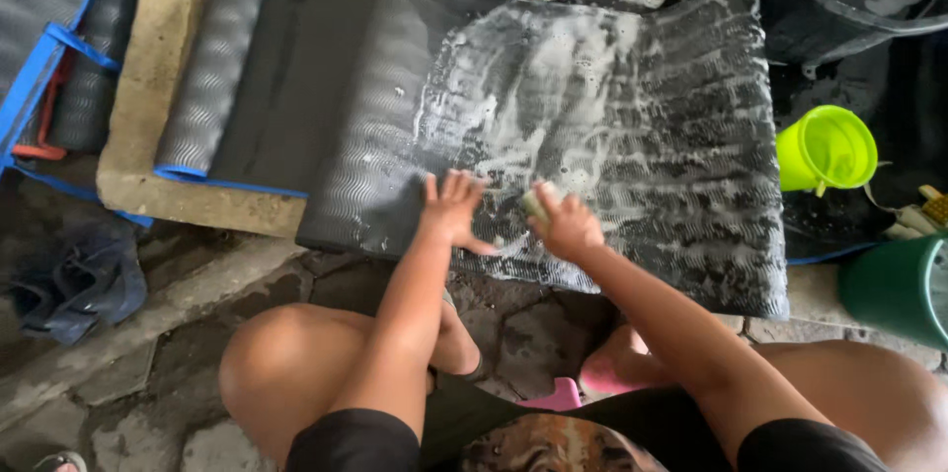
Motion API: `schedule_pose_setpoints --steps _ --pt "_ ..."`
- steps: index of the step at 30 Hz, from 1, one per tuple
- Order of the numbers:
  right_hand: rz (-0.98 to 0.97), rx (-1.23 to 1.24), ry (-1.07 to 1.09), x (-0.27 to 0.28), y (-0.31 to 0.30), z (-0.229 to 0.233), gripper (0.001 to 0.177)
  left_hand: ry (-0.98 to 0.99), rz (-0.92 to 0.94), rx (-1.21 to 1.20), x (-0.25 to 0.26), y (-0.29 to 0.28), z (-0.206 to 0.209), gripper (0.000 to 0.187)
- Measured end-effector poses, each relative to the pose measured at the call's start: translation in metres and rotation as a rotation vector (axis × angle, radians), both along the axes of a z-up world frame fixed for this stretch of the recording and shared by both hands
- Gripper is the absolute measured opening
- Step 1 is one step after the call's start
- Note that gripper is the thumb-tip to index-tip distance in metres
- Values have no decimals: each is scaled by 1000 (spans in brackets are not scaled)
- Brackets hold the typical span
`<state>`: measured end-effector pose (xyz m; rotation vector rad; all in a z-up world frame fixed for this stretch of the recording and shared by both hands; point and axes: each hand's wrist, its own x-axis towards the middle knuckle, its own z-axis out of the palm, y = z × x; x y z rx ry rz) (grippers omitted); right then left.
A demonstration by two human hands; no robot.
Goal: The person washes a textured black rubber mat by hand, scrubbing the surface with a sponge and soapy water before rinsing it with a green plastic jug and folding the wet mat.
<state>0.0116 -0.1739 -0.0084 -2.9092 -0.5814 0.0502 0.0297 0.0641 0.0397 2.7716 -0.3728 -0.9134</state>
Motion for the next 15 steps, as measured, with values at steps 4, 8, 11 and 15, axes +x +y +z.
schedule_pose_setpoints --steps 4,8,11,15 --pt "463 115 -404 -8 17 3 63 -77 -8 313 3 43 12 138" --pt "621 94 -734 14 41 7 53 36 -5 341 8 54 -6 142" --pt "36 -36 179 61 73 10 63 -434 -20 210 -7 64 10 47" --pt "180 -104 -94 37 101 6 66 -363 -50 180 -4 73 23 49"
